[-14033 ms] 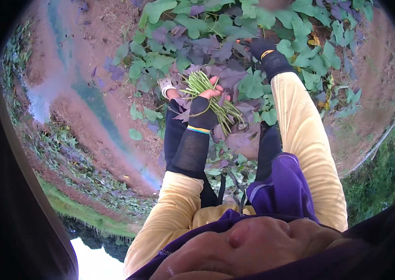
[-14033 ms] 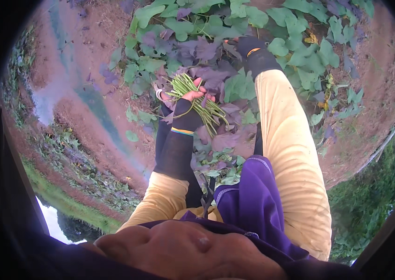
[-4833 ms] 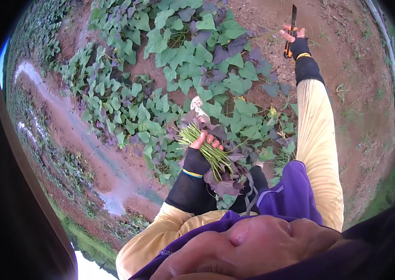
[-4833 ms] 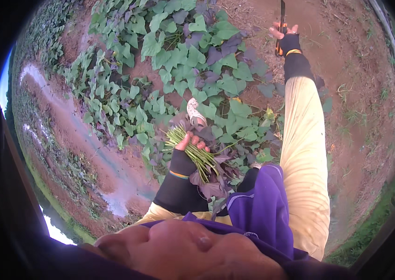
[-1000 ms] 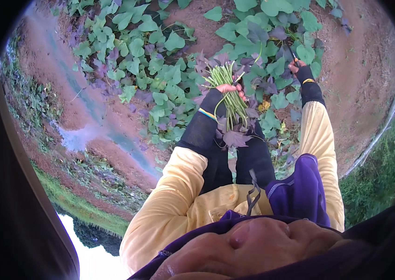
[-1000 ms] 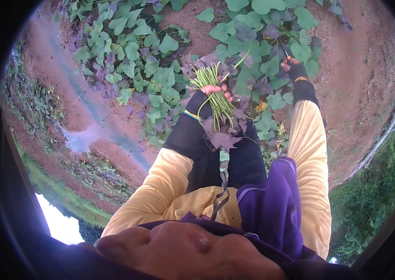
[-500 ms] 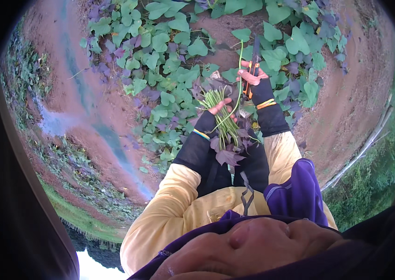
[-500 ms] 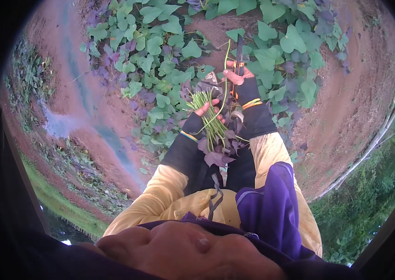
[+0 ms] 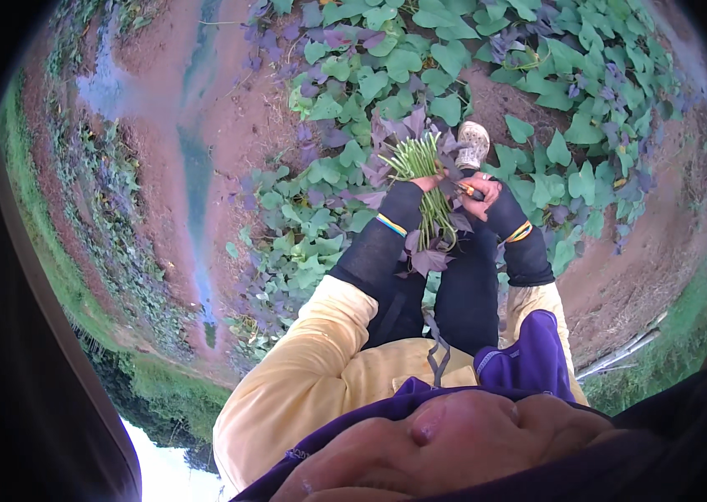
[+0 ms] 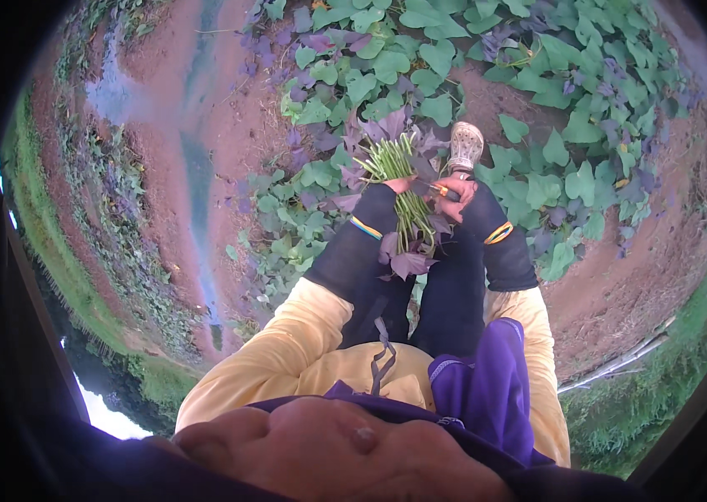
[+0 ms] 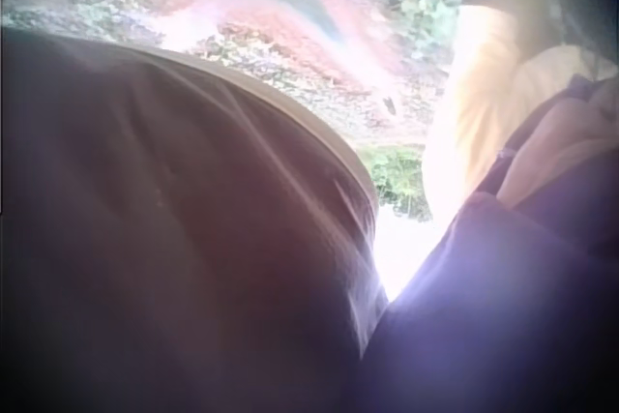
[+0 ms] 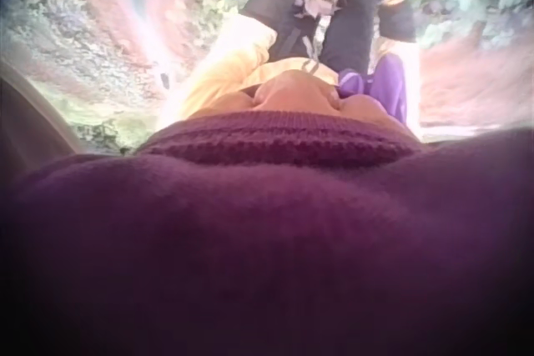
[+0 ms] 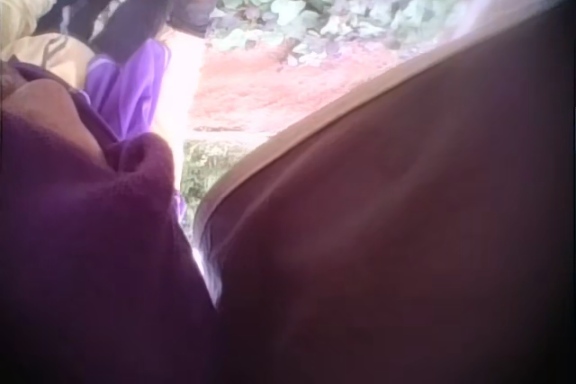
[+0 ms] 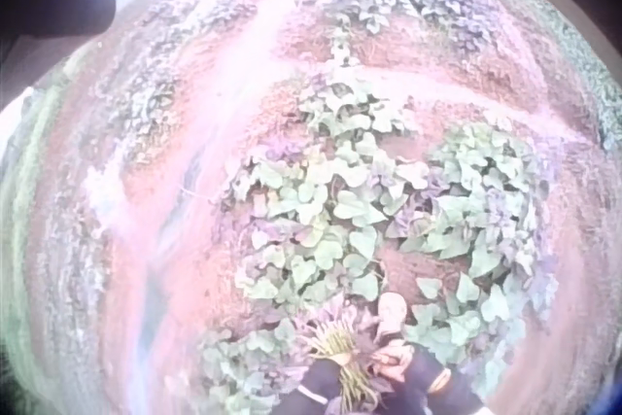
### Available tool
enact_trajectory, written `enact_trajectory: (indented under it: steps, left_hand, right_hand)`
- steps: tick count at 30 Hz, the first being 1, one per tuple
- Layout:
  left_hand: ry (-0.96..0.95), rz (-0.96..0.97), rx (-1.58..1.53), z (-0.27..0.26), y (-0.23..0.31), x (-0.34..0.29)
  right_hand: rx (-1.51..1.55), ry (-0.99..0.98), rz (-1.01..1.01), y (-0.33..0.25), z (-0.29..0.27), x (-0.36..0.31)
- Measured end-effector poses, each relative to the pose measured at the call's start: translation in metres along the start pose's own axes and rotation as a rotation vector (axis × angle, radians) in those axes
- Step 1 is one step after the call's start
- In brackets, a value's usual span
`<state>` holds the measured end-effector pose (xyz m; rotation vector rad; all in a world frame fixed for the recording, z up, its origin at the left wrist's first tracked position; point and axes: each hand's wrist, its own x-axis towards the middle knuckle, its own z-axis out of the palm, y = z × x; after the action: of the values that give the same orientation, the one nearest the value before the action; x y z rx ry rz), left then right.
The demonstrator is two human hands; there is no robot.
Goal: The person picks stems from plants by hand, trims the ends of the gathered stems with a knife, and bundles the stems together.
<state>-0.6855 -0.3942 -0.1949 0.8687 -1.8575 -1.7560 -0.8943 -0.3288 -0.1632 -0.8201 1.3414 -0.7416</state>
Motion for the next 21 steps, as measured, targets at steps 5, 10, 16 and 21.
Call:
enact_trajectory:
  steps: [5,10,16,21]
  left_hand:
    - [0.304,-0.823,-1.029,0.006,-0.003,0.007]
    - [0.397,-0.913,-1.126,0.016,0.019,0.03]
    - [0.496,-0.672,-1.27,0.032,0.054,0.071]
    - [0.089,-0.508,-1.566,0.022,0.064,0.096]
  right_hand:
    - [0.061,0.242,0.063,-0.01,0.01,0.022]
    - [0.385,0.259,0.191,-0.055,-0.005,0.054]
    - [0.502,0.156,0.325,-0.026,-0.043,0.07]
    - [0.73,-0.13,0.546,-0.061,-0.066,0.069]
